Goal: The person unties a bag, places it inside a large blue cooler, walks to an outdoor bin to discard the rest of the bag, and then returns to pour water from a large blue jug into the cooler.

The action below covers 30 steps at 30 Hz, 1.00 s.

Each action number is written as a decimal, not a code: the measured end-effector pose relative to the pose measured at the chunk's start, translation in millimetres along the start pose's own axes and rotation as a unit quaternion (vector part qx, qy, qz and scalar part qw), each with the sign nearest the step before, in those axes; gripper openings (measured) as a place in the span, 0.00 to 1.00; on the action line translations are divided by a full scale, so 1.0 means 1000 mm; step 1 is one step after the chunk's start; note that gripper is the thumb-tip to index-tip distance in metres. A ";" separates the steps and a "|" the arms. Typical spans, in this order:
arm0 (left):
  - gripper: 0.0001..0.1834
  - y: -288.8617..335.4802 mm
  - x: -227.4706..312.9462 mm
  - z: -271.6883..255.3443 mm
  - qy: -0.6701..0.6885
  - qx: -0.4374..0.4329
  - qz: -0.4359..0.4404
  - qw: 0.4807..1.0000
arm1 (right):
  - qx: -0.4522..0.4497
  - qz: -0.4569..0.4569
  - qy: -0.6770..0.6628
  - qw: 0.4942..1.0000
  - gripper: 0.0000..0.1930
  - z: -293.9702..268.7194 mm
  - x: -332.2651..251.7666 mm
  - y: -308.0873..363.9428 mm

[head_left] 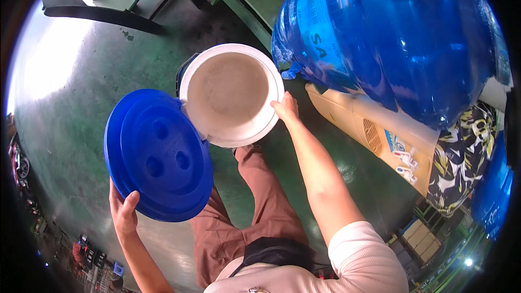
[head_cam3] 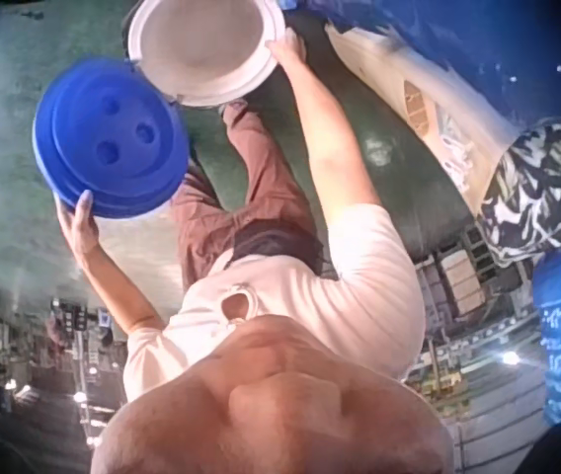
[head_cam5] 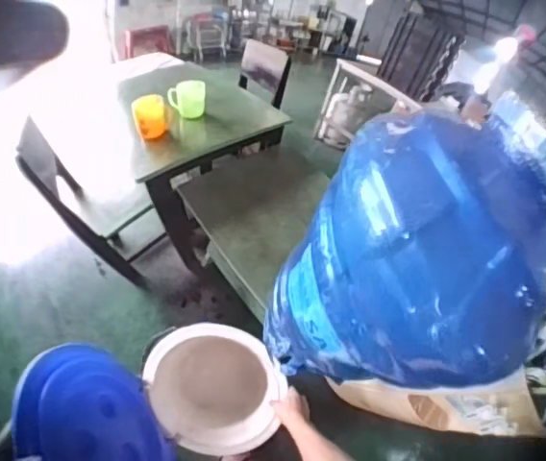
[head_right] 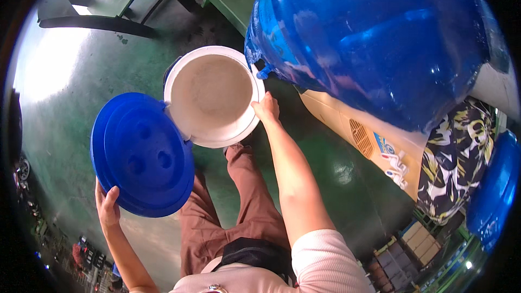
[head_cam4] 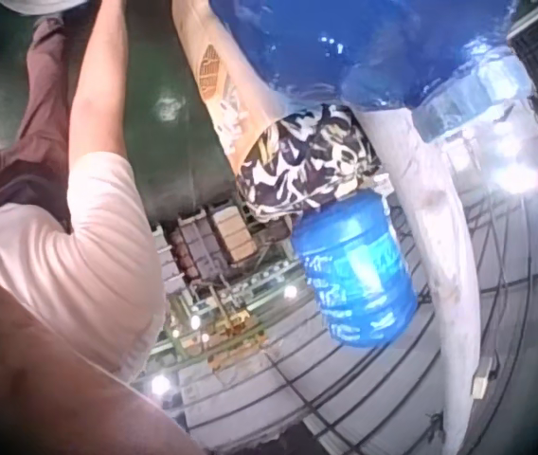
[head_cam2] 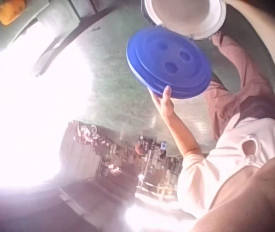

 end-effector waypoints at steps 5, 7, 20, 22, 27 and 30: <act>0.42 0.016 -0.010 0.020 0.027 0.001 -0.020 0.999 | -0.012 -0.024 -0.006 1.000 0.25 -0.025 0.002 -0.018; 0.41 0.017 -0.011 0.033 0.036 0.000 -0.018 0.999 | -0.005 -0.035 -0.032 0.999 0.25 -0.029 0.018 -0.035; 0.32 0.020 -0.003 0.052 0.009 -0.016 0.009 1.000 | 0.112 -0.072 -0.062 0.989 0.19 -0.081 0.012 0.041; 0.33 0.019 -0.005 0.054 0.033 -0.029 -0.001 0.999 | 0.215 -0.188 -0.228 0.931 0.12 -0.115 -0.025 0.084; 0.34 0.017 -0.007 0.061 0.052 -0.054 -0.004 0.997 | 0.259 -0.112 -0.399 0.873 0.17 -0.114 -0.050 0.067; 0.33 0.014 -0.006 0.060 0.060 -0.066 0.021 0.996 | 0.221 -0.030 -0.537 0.813 0.17 -0.097 -0.055 0.060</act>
Point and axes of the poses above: each hand's wrist, its own y-axis away from the middle knuckle, its own z-axis out of the palm, x = y × z, the point moved 9 cm from there along -y, towards the middle knuckle, and after that the axes turned 4 degrees about x, right-handed, at the moved point
